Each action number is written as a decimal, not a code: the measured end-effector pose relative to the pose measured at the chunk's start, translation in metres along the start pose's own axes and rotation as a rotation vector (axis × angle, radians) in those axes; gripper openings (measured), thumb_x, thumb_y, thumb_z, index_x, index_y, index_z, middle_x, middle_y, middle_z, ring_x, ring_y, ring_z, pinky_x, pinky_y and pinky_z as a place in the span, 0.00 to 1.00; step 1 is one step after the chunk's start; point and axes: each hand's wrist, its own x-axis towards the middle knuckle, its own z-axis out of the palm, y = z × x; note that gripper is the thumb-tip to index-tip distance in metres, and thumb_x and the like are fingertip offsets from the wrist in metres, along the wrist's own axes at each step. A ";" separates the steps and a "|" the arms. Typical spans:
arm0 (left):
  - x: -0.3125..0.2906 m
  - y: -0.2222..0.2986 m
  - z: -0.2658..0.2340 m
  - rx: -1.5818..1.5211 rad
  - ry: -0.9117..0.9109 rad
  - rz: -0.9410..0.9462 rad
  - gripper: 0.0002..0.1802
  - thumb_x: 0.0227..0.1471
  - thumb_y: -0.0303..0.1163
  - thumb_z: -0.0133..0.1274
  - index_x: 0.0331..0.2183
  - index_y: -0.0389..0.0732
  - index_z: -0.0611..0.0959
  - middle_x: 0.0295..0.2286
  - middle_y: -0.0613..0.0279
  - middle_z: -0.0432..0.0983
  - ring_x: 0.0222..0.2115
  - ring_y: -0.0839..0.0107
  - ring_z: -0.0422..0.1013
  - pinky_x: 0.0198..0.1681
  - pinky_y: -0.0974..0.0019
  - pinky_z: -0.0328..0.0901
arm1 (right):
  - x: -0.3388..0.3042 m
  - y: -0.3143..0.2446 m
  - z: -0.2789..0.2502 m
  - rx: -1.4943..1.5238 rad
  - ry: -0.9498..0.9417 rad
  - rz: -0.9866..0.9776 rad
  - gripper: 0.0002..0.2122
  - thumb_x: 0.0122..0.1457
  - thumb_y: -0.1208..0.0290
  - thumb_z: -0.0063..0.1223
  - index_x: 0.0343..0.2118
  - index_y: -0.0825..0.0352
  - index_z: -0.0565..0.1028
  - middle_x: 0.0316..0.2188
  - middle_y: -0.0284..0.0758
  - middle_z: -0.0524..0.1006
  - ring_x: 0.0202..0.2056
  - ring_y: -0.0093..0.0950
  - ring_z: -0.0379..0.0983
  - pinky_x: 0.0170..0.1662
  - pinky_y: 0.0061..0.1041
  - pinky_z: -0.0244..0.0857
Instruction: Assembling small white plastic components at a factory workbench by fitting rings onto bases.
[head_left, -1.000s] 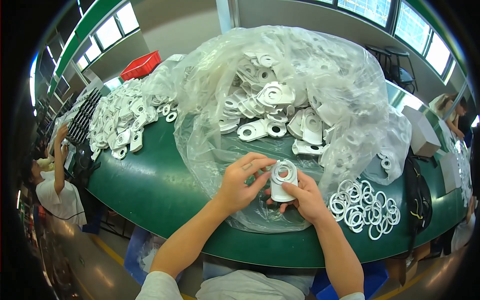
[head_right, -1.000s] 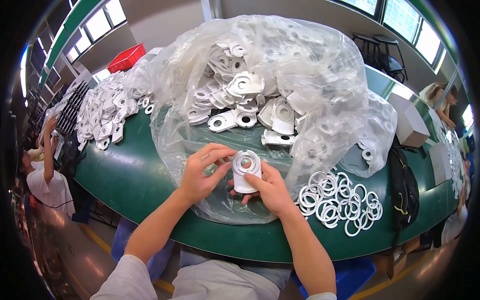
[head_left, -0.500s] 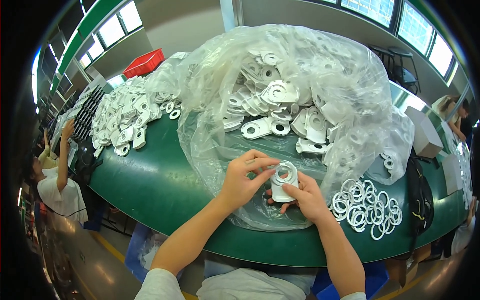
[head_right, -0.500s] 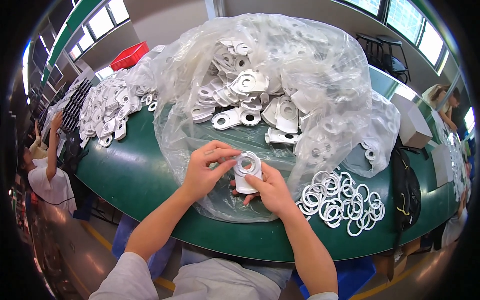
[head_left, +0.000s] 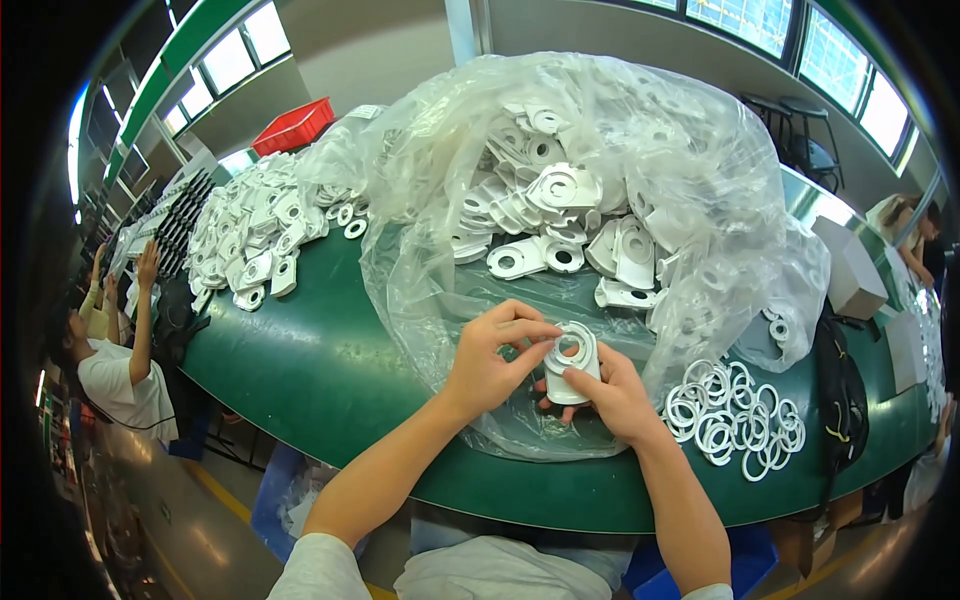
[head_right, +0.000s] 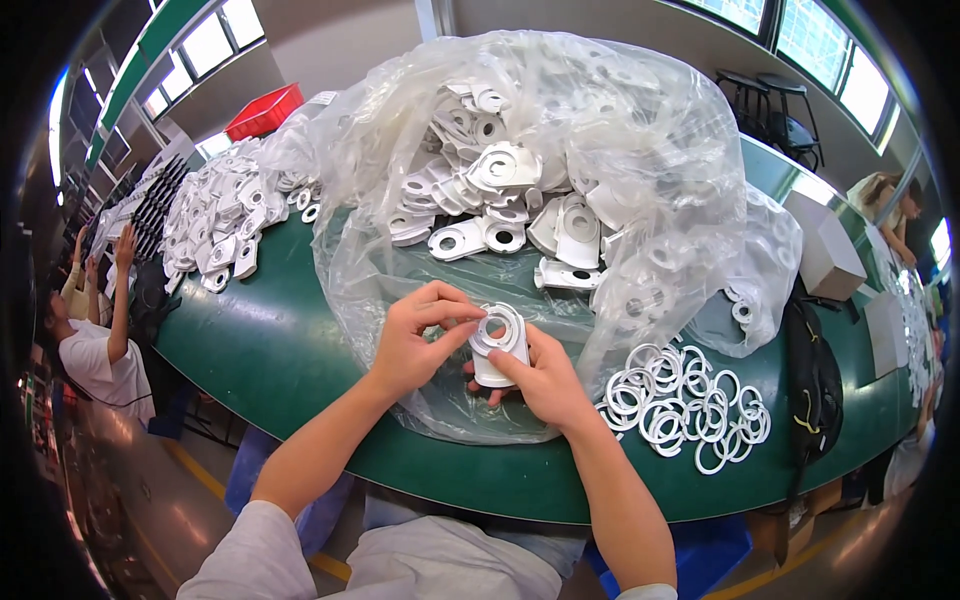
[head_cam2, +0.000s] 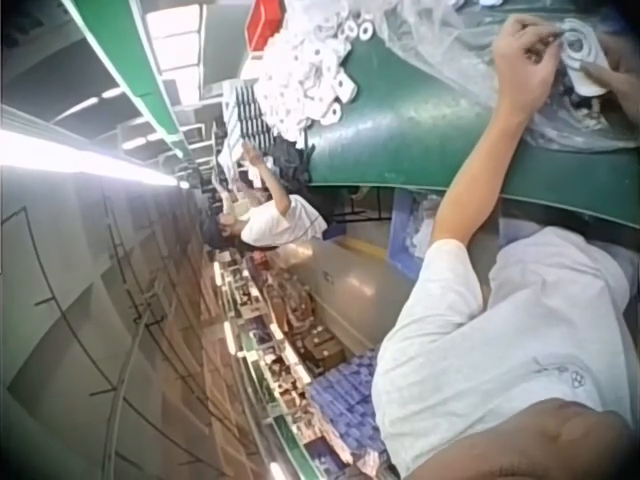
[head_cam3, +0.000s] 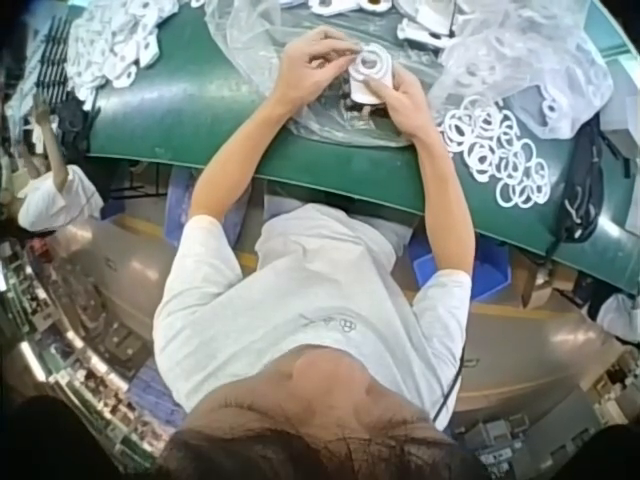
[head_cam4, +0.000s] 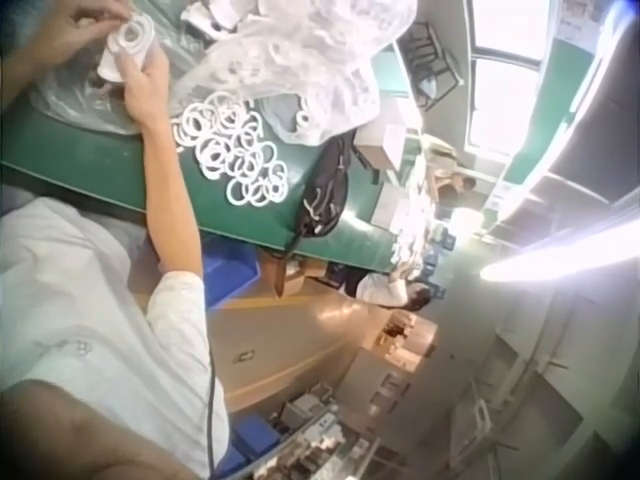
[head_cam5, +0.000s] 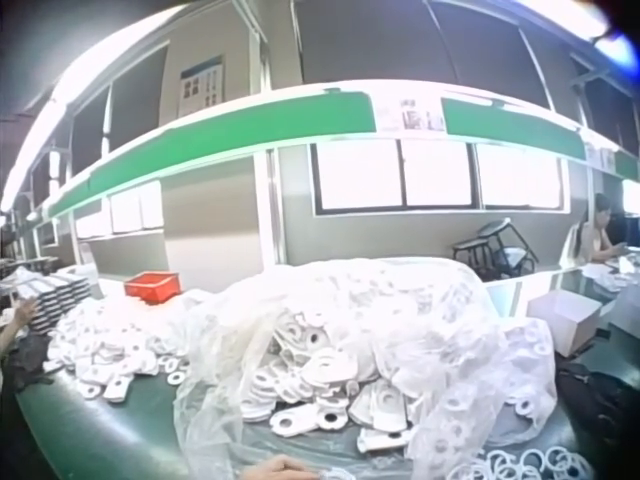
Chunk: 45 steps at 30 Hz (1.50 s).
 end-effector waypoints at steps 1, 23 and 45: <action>0.001 0.002 0.002 0.003 -0.007 0.030 0.13 0.44 0.18 0.56 0.36 0.37 0.82 0.32 0.61 0.74 0.30 0.76 0.71 0.28 0.76 0.65 | -0.002 -0.002 -0.001 -0.004 0.005 -0.002 0.15 0.60 0.74 0.42 0.50 0.72 0.62 0.35 0.46 0.76 0.32 0.32 0.77 0.27 0.22 0.71; 0.001 0.006 0.002 -0.007 -0.002 0.021 0.12 0.44 0.19 0.56 0.36 0.37 0.82 0.31 0.62 0.74 0.29 0.77 0.71 0.26 0.76 0.63 | -0.003 0.002 -0.003 0.012 -0.040 -0.004 0.16 0.62 0.73 0.40 0.51 0.71 0.61 0.35 0.44 0.77 0.31 0.31 0.78 0.19 0.18 0.67; 0.004 0.006 0.001 -0.419 0.069 -0.387 0.09 0.49 0.23 0.55 0.36 0.33 0.81 0.25 0.62 0.77 0.22 0.81 0.69 0.25 0.77 0.64 | -0.004 -0.005 0.001 0.038 -0.056 0.053 0.22 0.52 0.80 0.45 0.53 0.71 0.60 0.38 0.46 0.75 0.32 0.32 0.77 0.25 0.22 0.71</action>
